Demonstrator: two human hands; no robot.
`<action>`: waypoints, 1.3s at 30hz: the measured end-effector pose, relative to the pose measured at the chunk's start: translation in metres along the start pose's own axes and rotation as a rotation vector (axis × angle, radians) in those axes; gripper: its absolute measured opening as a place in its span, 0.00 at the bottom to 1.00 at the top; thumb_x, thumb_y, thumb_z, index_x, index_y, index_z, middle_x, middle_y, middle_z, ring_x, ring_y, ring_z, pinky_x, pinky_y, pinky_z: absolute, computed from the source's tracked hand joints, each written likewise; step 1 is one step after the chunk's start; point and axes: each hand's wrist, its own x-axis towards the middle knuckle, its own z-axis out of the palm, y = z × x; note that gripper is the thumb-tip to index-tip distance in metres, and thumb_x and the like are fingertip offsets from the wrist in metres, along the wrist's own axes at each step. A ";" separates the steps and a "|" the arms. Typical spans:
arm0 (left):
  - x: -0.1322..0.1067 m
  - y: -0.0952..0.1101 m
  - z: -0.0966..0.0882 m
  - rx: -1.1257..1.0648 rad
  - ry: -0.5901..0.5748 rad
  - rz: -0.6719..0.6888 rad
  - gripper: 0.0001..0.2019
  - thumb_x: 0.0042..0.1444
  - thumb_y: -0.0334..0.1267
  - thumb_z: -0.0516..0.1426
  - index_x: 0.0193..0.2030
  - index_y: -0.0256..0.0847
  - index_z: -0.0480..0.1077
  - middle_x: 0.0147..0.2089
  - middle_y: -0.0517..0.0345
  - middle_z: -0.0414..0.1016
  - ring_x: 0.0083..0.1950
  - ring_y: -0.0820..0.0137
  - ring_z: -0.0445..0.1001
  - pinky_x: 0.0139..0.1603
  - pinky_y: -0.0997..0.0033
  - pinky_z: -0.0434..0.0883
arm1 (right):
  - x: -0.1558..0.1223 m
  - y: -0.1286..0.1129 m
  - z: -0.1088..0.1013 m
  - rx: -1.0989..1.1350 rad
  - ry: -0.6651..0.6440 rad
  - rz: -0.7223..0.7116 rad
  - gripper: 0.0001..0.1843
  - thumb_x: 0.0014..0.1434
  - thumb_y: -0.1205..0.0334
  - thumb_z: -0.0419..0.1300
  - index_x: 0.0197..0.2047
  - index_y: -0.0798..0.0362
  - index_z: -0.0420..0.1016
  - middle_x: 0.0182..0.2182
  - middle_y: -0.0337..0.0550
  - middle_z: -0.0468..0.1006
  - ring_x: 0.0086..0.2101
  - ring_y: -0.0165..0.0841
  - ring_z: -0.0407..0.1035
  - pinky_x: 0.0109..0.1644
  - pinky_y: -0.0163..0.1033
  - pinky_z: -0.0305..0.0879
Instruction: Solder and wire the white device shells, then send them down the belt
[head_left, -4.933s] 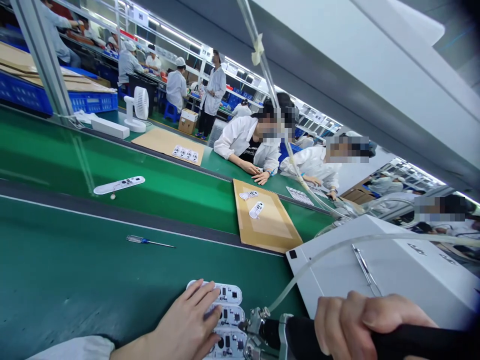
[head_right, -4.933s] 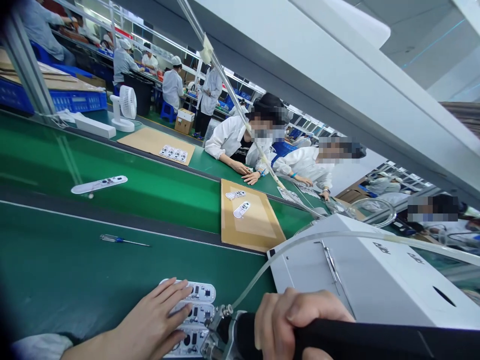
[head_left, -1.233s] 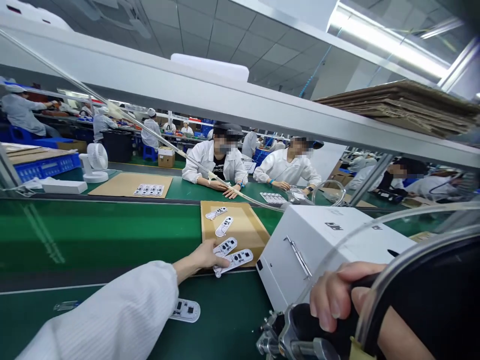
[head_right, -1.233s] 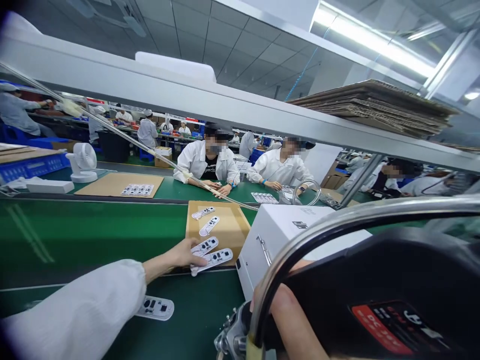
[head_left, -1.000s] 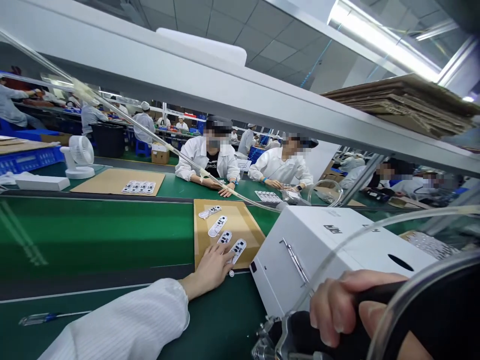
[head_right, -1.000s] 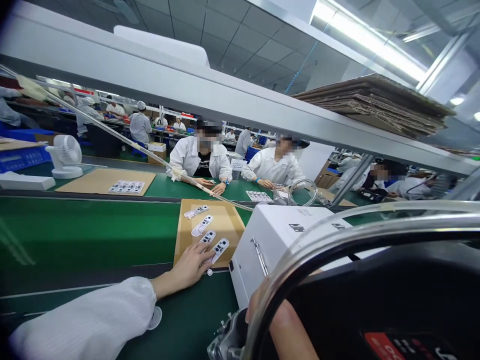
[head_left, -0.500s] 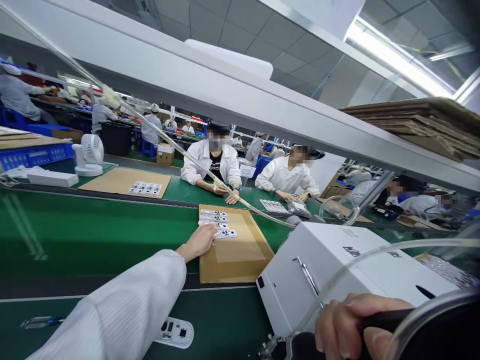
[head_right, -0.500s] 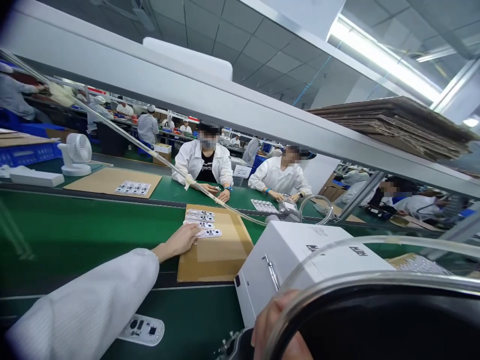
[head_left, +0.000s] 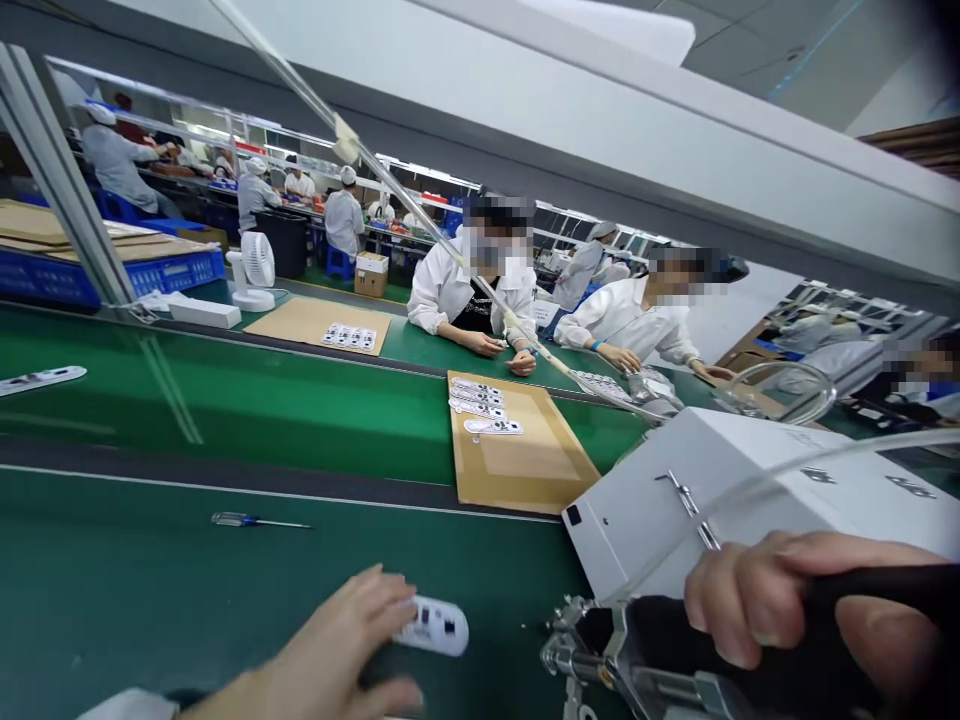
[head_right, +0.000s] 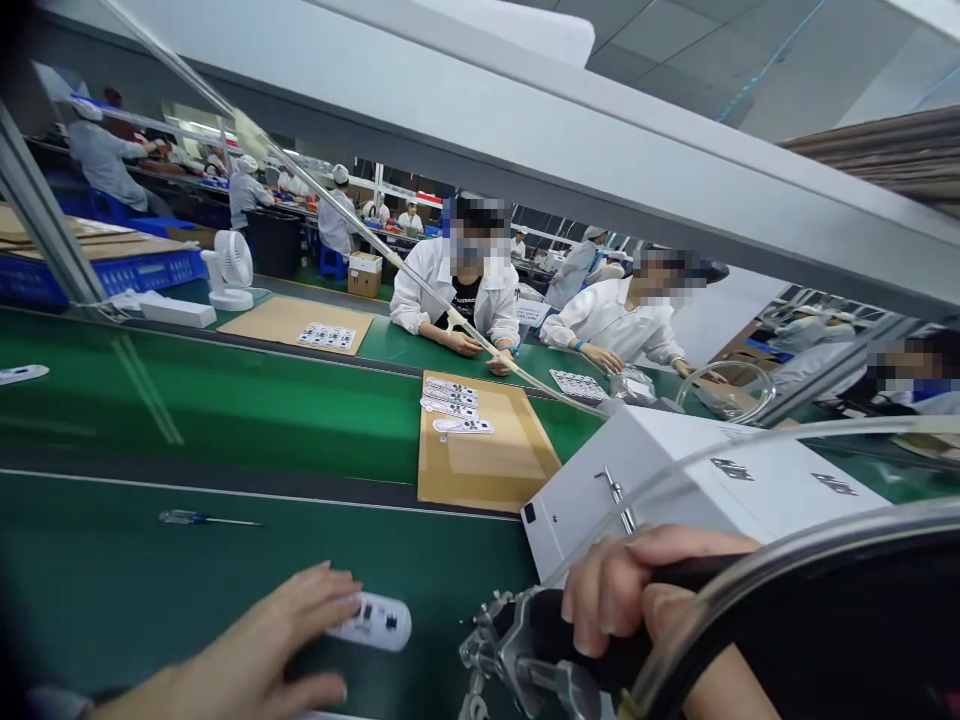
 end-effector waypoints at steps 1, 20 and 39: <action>-0.008 0.007 0.007 0.020 0.005 0.068 0.26 0.64 0.55 0.61 0.64 0.45 0.70 0.62 0.47 0.76 0.60 0.54 0.76 0.65 0.56 0.71 | -0.004 -0.002 0.007 0.004 0.023 0.041 0.08 0.58 0.49 0.69 0.37 0.42 0.79 0.17 0.36 0.68 0.14 0.33 0.61 0.16 0.41 0.64; -0.021 0.009 -0.002 -0.040 -0.018 0.042 0.19 0.62 0.38 0.66 0.59 0.44 0.72 0.61 0.56 0.77 0.60 0.58 0.77 0.67 0.54 0.71 | -0.023 0.026 0.070 0.124 -0.168 0.038 0.08 0.65 0.52 0.60 0.43 0.45 0.75 0.20 0.32 0.65 0.17 0.29 0.58 0.21 0.38 0.56; -0.019 0.006 0.013 -0.063 -0.025 -0.011 0.15 0.61 0.46 0.66 0.49 0.40 0.74 0.57 0.52 0.78 0.58 0.58 0.77 0.66 0.54 0.70 | -0.017 0.030 0.077 0.134 -0.234 0.020 0.07 0.65 0.54 0.61 0.40 0.47 0.77 0.19 0.33 0.65 0.16 0.29 0.58 0.18 0.38 0.58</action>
